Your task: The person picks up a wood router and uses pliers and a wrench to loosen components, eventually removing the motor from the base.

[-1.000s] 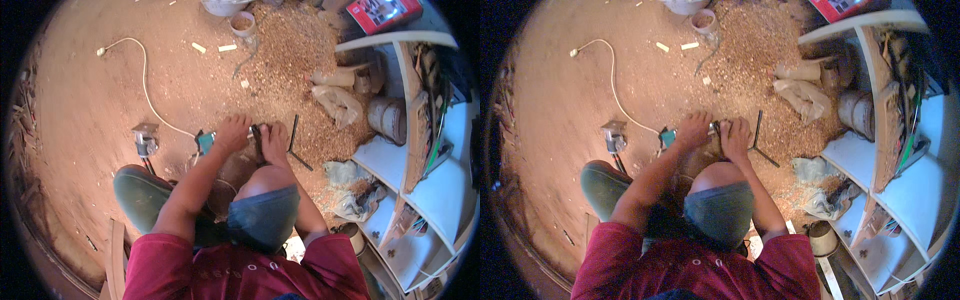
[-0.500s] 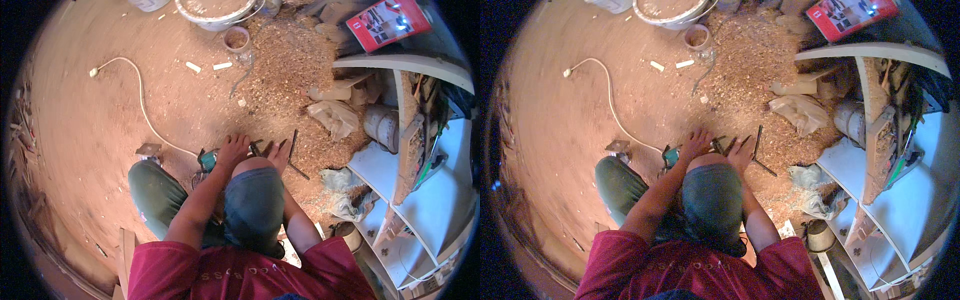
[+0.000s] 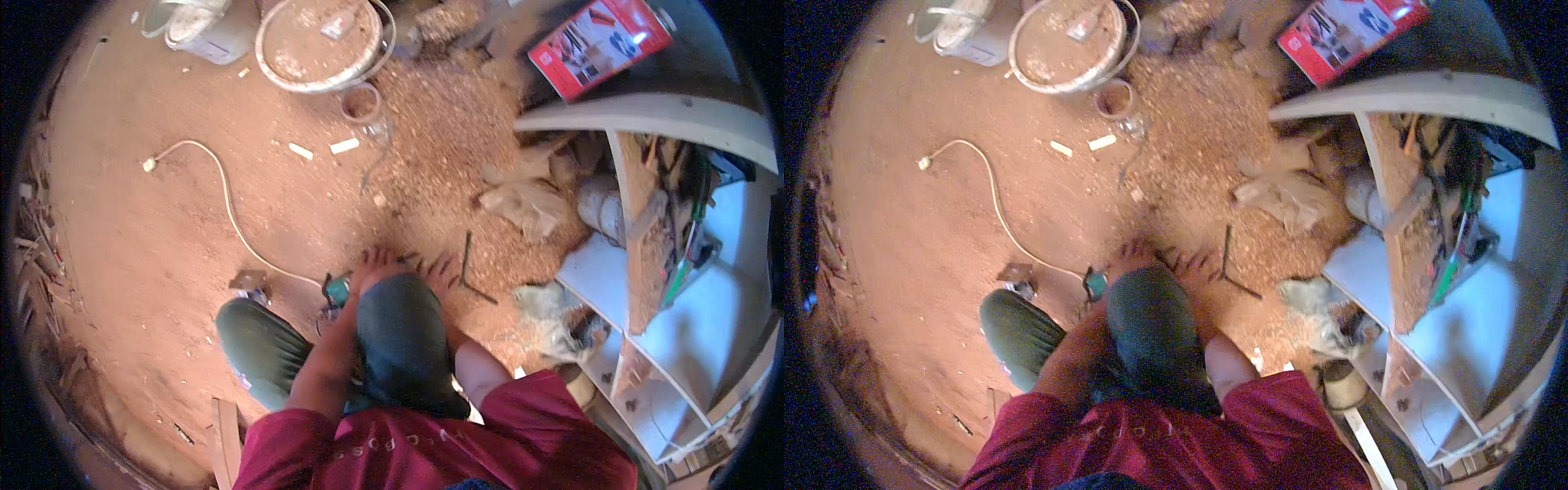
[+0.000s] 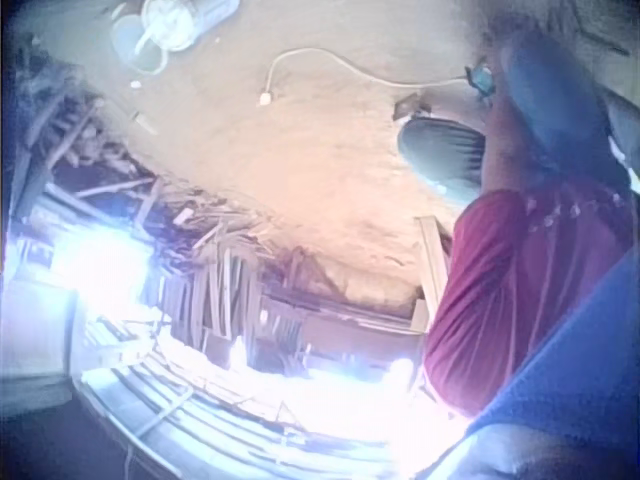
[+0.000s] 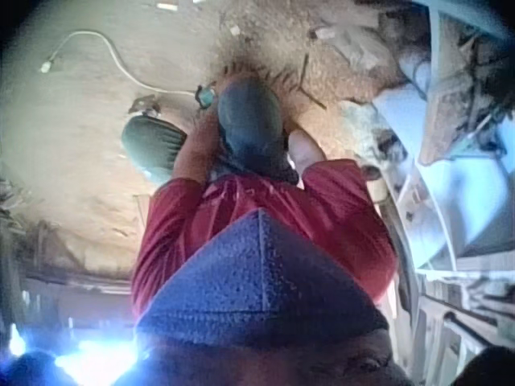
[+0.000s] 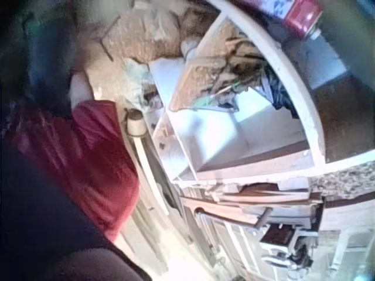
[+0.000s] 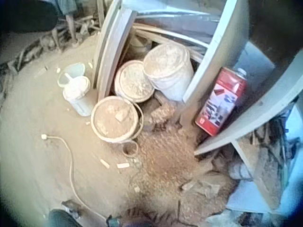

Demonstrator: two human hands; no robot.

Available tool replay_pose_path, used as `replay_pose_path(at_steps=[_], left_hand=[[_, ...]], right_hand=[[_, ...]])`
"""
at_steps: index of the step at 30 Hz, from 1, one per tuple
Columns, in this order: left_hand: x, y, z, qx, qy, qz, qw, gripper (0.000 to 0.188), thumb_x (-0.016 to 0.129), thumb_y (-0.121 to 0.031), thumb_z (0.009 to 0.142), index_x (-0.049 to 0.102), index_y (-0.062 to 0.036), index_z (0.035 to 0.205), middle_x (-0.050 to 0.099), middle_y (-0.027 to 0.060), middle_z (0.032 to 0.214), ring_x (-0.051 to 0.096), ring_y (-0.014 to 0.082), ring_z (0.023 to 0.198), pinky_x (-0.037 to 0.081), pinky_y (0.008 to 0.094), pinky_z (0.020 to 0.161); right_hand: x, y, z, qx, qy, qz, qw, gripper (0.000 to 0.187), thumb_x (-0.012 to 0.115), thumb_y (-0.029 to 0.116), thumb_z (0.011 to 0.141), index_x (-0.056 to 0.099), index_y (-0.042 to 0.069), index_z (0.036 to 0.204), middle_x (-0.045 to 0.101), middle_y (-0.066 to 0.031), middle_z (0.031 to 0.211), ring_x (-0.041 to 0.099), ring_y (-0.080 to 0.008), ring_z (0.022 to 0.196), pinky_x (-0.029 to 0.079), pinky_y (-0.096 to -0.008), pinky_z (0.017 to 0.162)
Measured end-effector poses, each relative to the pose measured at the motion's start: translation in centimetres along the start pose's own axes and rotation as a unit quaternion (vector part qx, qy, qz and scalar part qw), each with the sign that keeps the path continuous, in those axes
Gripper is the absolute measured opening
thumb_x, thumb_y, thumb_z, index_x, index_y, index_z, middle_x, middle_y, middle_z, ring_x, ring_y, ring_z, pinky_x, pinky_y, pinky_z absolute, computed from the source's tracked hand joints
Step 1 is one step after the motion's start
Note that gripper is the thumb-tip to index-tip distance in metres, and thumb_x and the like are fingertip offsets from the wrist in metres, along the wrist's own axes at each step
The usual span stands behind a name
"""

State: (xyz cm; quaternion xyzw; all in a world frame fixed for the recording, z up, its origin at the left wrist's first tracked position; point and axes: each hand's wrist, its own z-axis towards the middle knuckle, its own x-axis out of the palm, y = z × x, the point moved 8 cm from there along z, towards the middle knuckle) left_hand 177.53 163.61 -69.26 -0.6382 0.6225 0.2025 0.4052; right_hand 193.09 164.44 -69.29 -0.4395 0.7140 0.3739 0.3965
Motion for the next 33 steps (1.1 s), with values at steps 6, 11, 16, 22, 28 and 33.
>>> replay_pose_path(at_steps=[6,11,16,22,28,33], left_hand=[[0.8,0.2,0.6,-0.011,-0.002,-0.056,0.998,0.050,0.049,-0.037,0.094,0.056,-0.0041,0.132,0.046,0.0171,0.149,0.040,0.0365,0.139,0.030,0.0536,0.112],[2.1,1.7,-0.6,0.018,-0.152,0.005,0.988,0.039,0.053,-0.032,0.091,0.056,-0.0107,0.124,0.056,0.0164,0.128,0.051,0.0352,0.122,0.042,0.0510,0.098],[-2.1,0.0,0.1,0.034,-0.113,-0.072,0.990,0.050,0.056,-0.047,0.091,0.055,-0.0082,0.123,0.055,0.0189,0.131,0.052,0.0385,0.122,0.043,0.0519,0.099],[-1.4,0.4,-0.8,0.026,-0.161,-0.078,0.984,0.062,0.068,-0.057,0.082,0.058,-0.0101,0.121,0.059,0.0159,0.120,0.055,0.0350,0.117,0.046,0.0508,0.094],[-1.6,-0.1,-1.5,0.011,-0.167,-0.062,0.984,0.068,0.068,-0.062,0.080,0.058,-0.0101,0.122,0.059,0.0154,0.122,0.057,0.0353,0.118,0.045,0.0524,0.100],[-1.8,-0.6,-2.0,0.007,-0.188,-0.044,0.981,0.071,0.068,-0.063,0.080,0.057,-0.0101,0.125,0.058,0.0159,0.126,0.056,0.0367,0.121,0.043,0.0530,0.103]], right_hand=[[3.7,-1.1,-0.9,-0.045,-0.091,-0.156,0.983,0.069,0.040,0.043,0.102,0.028,-0.004,0.151,0.023,-0.0301,0.158,0.025,-0.0455,0.146,0.026,-0.0580,0.115],[3.9,0.2,-1.3,-0.093,-0.132,-0.122,0.979,0.067,0.041,0.042,0.101,0.032,-0.003,0.150,0.027,-0.0300,0.157,0.027,-0.0437,0.146,0.025,-0.0569,0.115],[4.5,-2.6,-0.7,-0.059,-0.188,-0.070,0.978,0.064,0.044,0.039,0.097,0.036,0.003,0.150,0.029,-0.0281,0.157,0.027,-0.0438,0.145,0.020,-0.0573,0.116],[2.9,-0.9,-1.5,-0.098,-0.207,0.023,0.973,0.055,0.051,0.033,0.094,0.049,0.003,0.140,0.035,-0.0246,0.154,0.029,-0.0417,0.144,0.016,-0.0599,0.115],[2.1,-1.1,-3.8,-0.255,-0.034,0.087,0.962,0.032,0.063,0.030,0.091,0.068,0.008,0.113,0.059,-0.0200,0.125,0.051,-0.0390,0.119,0.037,-0.0507,0.097],[1.5,-1.1,-4.0,-0.303,0.068,0.109,0.944,0.028,0.060,0.030,0.093,0.067,0.004,0.103,0.068,-0.0221,0.103,0.062,-0.0377,0.102,0.046,-0.0507,0.087]])
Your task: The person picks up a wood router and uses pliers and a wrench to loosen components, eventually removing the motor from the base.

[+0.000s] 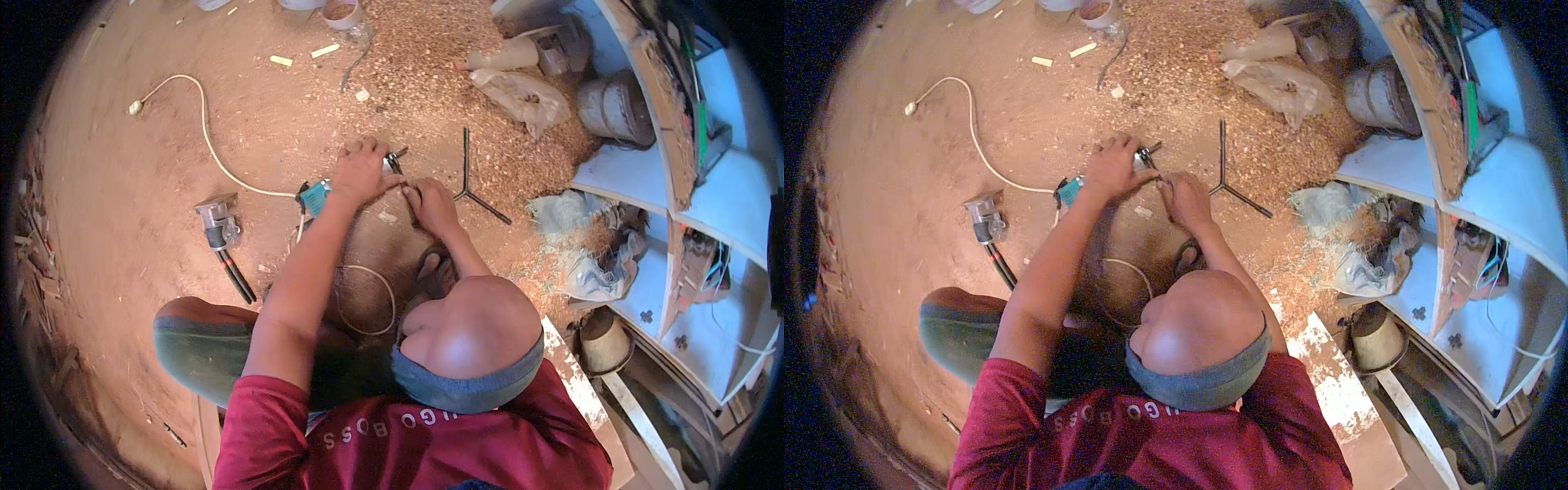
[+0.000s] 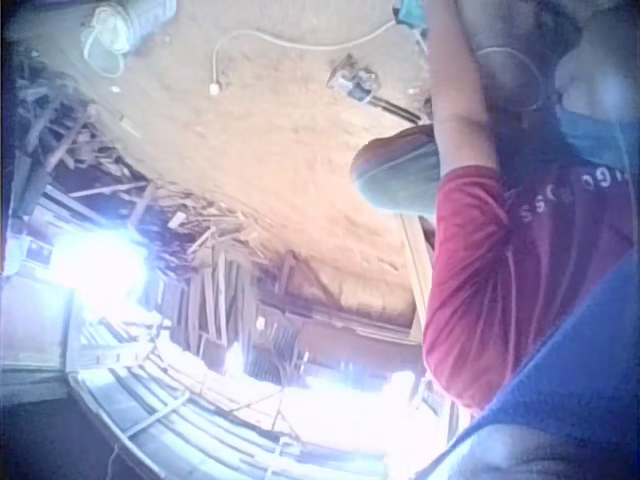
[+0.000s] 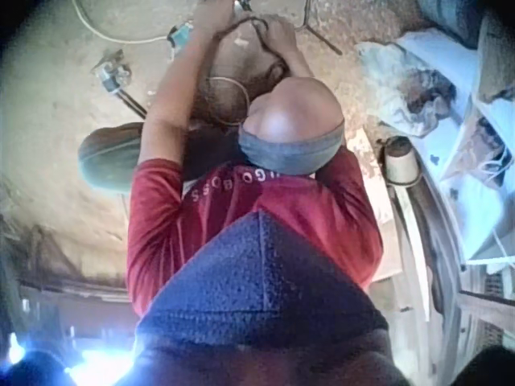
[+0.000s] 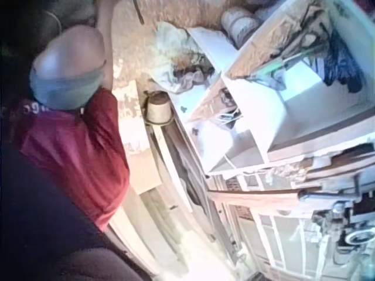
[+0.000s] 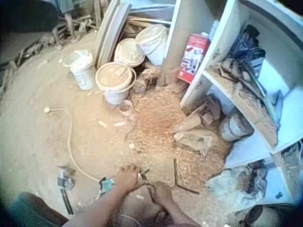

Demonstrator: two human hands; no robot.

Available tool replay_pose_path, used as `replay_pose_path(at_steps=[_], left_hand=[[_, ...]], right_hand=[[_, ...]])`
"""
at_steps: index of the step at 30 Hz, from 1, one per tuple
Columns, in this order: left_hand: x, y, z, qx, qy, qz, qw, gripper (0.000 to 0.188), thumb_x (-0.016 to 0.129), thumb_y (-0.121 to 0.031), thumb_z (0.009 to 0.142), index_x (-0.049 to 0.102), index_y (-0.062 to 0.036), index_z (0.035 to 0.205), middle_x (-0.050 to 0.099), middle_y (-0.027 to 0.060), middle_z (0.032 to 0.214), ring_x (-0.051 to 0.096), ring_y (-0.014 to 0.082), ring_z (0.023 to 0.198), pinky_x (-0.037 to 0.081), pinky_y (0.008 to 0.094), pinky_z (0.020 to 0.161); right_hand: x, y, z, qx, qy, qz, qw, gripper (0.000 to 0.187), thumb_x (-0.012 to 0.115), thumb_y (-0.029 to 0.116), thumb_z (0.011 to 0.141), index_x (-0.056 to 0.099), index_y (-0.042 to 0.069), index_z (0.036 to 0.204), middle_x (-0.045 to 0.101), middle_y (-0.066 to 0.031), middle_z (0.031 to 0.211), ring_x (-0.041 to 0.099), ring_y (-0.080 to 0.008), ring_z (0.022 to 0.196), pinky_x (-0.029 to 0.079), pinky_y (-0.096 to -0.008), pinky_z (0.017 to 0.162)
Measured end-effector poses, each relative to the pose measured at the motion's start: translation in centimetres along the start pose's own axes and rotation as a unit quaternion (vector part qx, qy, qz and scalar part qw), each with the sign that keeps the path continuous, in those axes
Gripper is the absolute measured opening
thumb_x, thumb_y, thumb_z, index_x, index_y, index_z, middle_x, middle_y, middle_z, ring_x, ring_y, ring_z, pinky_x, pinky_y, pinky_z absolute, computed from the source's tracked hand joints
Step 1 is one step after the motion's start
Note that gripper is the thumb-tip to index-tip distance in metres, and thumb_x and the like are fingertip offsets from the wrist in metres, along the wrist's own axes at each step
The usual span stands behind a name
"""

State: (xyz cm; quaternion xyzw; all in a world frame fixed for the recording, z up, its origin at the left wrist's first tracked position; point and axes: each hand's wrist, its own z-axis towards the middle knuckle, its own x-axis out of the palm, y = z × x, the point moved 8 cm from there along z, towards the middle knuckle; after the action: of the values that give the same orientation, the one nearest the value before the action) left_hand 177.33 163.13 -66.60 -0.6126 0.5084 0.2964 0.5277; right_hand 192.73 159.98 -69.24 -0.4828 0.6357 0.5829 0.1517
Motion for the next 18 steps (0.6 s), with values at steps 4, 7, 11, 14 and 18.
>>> replay_pose_path(at_steps=[4,7,11,14,18], left_hand=[[0.3,-0.4,0.1,-0.008,0.028,-0.020,0.999,0.075,0.069,-0.061,0.081,0.052,-0.0088,0.132,0.053,0.0168,0.135,0.051,0.0380,0.126,0.042,0.0524,0.105],[0.3,-0.3,0.0,-0.027,0.081,-0.030,0.996,0.084,0.069,-0.056,0.083,0.041,-0.0065,0.145,0.049,0.0174,0.142,0.046,0.0378,0.134,0.040,0.0519,0.109],[0.1,0.3,-0.6,-0.018,0.025,-0.053,0.998,0.080,0.071,-0.058,0.081,0.046,-0.0075,0.138,0.051,0.0178,0.138,0.049,0.0382,0.130,0.043,0.0518,0.105],[-0.1,-0.2,0.1,-0.002,0.031,-0.056,0.998,0.078,0.071,-0.058,0.080,0.048,-0.0082,0.136,0.051,0.0182,0.138,0.051,0.0384,0.129,0.044,0.0515,0.105],[0.1,-0.4,-0.1,-0.008,0.054,-0.037,0.998,0.089,0.070,-0.055,0.083,0.034,-0.0062,0.150,0.049,0.0177,0.142,0.045,0.0357,0.135,0.039,0.0502,0.110]], right_hand=[[-1.2,-0.8,-0.2,0.067,0.029,-0.039,0.997,0.027,0.053,0.026,0.096,0.062,0.001,0.099,0.068,-0.0257,0.096,0.066,-0.0414,0.093,0.049,-0.0552,0.082],[-2.7,0.8,-0.9,0.072,0.029,-0.099,0.992,0.027,0.048,0.023,0.097,0.061,-0.001,0.097,0.069,-0.0263,0.090,0.068,-0.0434,0.084,0.052,-0.0548,0.074],[-5.5,4.3,-0.7,0.005,-0.005,-0.142,0.990,0.027,0.048,0.020,0.095,0.064,-0.001,0.090,0.070,-0.0256,0.082,0.069,-0.0429,0.074,0.054,-0.0524,0.067],[-7.2,6.0,0.6,-0.037,0.000,-0.182,0.983,0.026,0.052,0.018,0.092,0.068,0.000,0.085,0.070,-0.0253,0.082,0.070,-0.0417,0.074,0.054,-0.0511,0.067],[-7.3,8.2,2.5,-0.078,0.039,-0.219,0.972,0.023,0.055,0.016,0.087,0.072,0.001,0.085,0.070,-0.0241,0.085,0.071,-0.0409,0.078,0.055,-0.0493,0.069]])
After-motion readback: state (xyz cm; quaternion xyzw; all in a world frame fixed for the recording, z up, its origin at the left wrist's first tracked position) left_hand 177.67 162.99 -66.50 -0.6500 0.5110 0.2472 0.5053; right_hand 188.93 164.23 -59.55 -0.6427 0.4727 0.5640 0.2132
